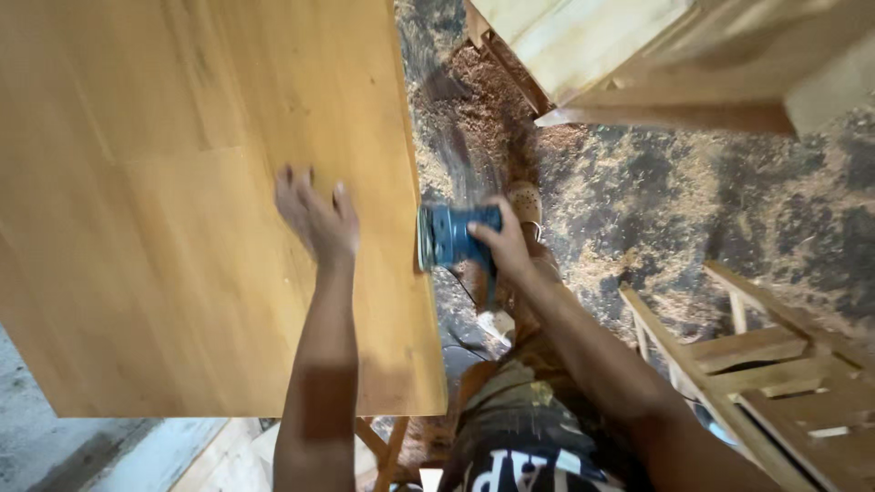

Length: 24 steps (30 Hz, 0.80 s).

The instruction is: The person sands the surface and edges of a large wooden board using a power sander.

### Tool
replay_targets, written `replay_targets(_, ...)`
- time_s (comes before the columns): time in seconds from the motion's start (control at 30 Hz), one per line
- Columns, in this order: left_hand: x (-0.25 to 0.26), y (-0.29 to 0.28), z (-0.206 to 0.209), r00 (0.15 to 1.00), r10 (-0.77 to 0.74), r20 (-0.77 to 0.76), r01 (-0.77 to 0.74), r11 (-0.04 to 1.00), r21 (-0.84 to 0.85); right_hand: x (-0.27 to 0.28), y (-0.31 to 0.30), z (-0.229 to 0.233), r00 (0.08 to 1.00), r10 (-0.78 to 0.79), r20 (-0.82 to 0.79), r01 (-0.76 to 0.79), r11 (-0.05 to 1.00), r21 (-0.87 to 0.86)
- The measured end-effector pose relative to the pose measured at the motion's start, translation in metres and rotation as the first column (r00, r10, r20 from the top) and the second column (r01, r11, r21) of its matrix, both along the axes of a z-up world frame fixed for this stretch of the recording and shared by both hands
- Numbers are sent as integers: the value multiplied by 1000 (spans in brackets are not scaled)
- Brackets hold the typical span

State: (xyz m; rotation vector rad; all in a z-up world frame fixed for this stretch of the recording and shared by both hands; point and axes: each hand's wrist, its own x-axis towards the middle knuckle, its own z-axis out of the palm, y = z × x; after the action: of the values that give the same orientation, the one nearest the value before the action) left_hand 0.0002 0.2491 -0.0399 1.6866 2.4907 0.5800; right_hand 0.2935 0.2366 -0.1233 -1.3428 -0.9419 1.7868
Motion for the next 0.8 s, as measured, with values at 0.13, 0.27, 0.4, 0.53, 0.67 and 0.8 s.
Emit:
replay_targets(0.13, 5, 58, 8, 986, 98, -135, -110, 991, -82, -17, 100, 19, 999, -36, 16, 38, 988, -148)
replay_targets(0.27, 4, 52, 13, 991, 79, -103, -86, 994, -64, -39, 194, 36, 994, -64, -90, 48, 985, -163)
replay_targets(0.4, 1, 54, 8, 986, 54, -158, -65, 995, -69, -51, 266, 39, 996, -40, -80, 31, 993, -114)
replay_targets(0.53, 1, 54, 5, 982, 63, -177, -81, 992, -98, -49, 288, 20, 990, -15, -144, 25, 997, 67)
replay_targets(0.67, 3, 54, 6, 983, 65, -172, -86, 990, -114, -35, 230, 12, 981, -6, -196, -7, 998, -64)
replay_targets(0.8, 5, 52, 7, 980, 76, -186, -102, 986, -135, -21, 134, 24, 999, 39, -32, -45, 980, -196)
